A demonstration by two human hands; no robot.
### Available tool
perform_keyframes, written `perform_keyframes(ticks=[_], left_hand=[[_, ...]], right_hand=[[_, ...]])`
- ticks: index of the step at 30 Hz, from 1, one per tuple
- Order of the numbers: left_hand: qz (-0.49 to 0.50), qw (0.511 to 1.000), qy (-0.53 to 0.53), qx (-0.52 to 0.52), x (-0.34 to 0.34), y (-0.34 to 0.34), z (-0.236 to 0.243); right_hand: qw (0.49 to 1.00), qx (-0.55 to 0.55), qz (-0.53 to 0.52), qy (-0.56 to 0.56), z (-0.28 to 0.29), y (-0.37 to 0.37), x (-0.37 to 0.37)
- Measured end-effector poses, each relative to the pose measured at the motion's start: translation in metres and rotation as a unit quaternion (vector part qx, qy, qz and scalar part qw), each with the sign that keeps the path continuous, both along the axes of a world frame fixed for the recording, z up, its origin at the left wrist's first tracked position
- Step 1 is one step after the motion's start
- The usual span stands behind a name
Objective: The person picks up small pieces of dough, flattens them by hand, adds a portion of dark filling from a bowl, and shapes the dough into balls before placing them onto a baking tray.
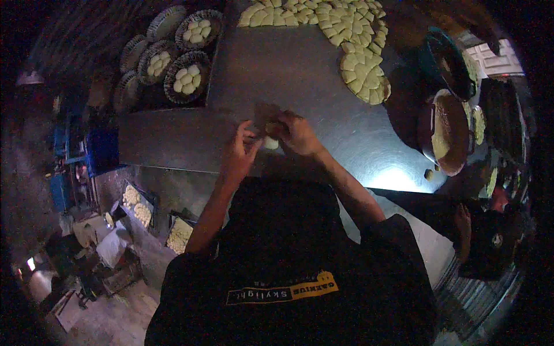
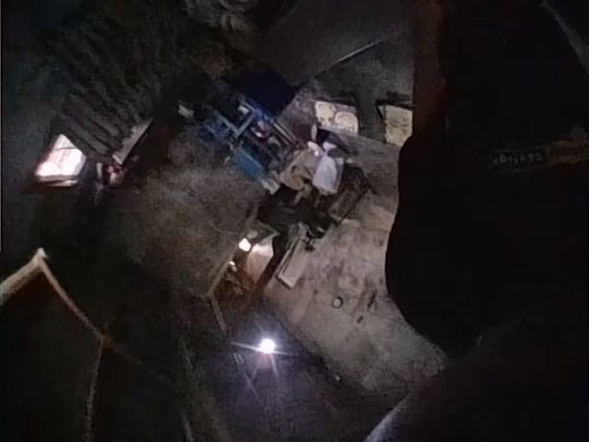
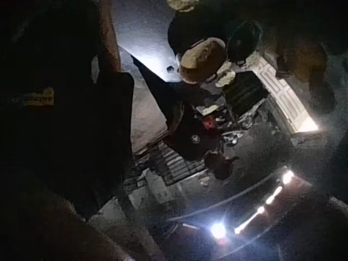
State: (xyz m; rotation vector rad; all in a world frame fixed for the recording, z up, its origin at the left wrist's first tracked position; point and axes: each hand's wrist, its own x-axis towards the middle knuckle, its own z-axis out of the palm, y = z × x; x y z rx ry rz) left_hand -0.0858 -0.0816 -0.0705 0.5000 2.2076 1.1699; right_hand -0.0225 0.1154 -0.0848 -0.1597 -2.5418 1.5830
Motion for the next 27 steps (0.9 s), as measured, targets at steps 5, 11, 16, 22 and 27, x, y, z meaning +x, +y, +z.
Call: perform_keyframes(ticks=[5,11,16,22,27], left_hand=[[-0.15,0.977,0.14,0.05,-0.009,0.006,-0.019],[-0.245,0.96,0.12,0.055,-0.028,0.015,-0.048],[-0.371,0.902,0.2,0.094,-0.047,0.021,-0.043],[-0.306,0.933,0.164,0.091,-0.045,0.012,-0.016],[-0.209,0.962,0.098,0.147,-0.033,0.009,-0.015]], right_hand=[[0.999,0.032,0.004,-0.028,-0.004,-0.015,0.006],[0.998,0.03,-0.053,0.021,-0.027,0.014,0.016],[0.869,0.191,-0.455,0.036,-0.055,0.178,0.04],[0.861,0.173,-0.475,-0.06,-0.063,0.296,0.054],[0.847,0.265,-0.421,-0.19,-0.089,0.326,0.032]])
